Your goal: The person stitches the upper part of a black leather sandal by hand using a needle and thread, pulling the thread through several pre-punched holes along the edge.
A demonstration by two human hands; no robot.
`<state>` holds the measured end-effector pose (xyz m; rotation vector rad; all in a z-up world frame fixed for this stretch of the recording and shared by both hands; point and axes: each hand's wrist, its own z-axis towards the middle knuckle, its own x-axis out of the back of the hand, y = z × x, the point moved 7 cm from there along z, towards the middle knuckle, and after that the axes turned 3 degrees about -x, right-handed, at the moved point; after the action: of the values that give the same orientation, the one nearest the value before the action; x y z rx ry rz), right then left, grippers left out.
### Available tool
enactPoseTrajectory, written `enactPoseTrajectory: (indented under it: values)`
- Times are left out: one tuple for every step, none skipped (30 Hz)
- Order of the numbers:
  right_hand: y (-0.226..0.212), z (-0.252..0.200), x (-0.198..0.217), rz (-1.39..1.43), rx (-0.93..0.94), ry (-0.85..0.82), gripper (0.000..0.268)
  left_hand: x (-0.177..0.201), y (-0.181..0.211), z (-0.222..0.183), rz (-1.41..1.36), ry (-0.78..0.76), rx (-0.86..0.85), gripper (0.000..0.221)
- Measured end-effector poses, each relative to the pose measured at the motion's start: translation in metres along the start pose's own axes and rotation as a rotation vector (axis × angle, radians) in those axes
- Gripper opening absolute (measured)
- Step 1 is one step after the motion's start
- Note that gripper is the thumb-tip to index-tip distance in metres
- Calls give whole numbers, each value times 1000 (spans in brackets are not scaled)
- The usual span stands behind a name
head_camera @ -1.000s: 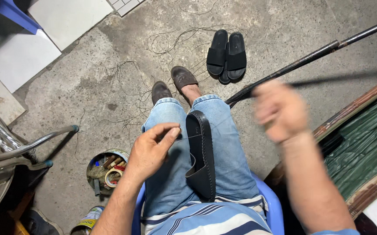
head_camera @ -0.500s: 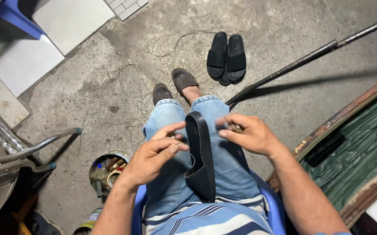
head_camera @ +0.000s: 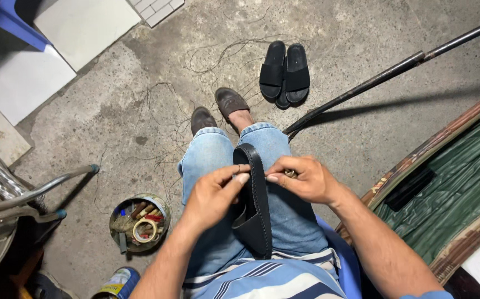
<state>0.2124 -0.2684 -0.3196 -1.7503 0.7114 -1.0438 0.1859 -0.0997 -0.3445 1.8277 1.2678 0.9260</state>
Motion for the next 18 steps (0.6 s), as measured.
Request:
enactPoseTrajectory:
  values:
    - [2, 0, -1, 2, -5, -6, 7, 1, -5, 2, -3, 1, 7, 24]
    - [4, 2, -1, 1, -14, -2, 6, 1, -6, 6, -17, -20, -27, 23]
    - [5, 4, 0, 0, -24, 3, 4, 2, -6, 8, -31, -41, -61, 23]
    - [-3, 3, 2, 0, -18, 6, 4, 6, 5, -1, -27, -39, -66, 23]
    - [-9, 2, 3, -57, -52, -13, 5, 12, 26, -10, 255, -17, -204, 23]
    - [-14, 3, 8, -121, -80, -29, 6, 14, 48, -18, 535, 12, -349, 24]
    - [-20, 6, 14, -129, -68, -23, 6, 8, 48, -16, 538, 20, -362, 24]
    - [-27, 3, 13, -161, -31, -40, 6, 3, 48, -22, 568, 67, -429, 34]
    - [-34, 0, 13, -193, 7, -58, 7, -2, 48, -29, 599, 114, -496, 47]
    - [-46, 2, 16, -192, 4, -56, 7, -4, 43, -23, 599, 110, -496, 47]
    - [-65, 3, 17, -223, 101, -89, 12, -8, 42, -19, 434, 60, -578, 26]
    - [-84, 3, 17, -255, 200, -124, 21, -12, 42, -17, 266, 14, -654, 9]
    - [-84, -1, 24, -255, 199, -125, 21, 17, 42, -16, 265, 15, -654, 9]
    - [-85, -2, 30, -259, 195, -118, 23, 63, 27, -7, -29, 149, -409, 12]
    - [-85, -3, 37, -263, 191, -111, 26, 102, 8, -2, -318, 276, -156, 17]
    - [-77, -6, 39, -262, 192, -108, 26, 121, 15, -6, -316, 275, -157, 17]
    - [-74, -10, 35, -353, 270, -159, 29, 143, 0, -13, 411, 245, 250, 33]
    - [-70, -13, 30, -446, 350, -214, 33, 178, -6, -28, 1134, 208, 648, 54]
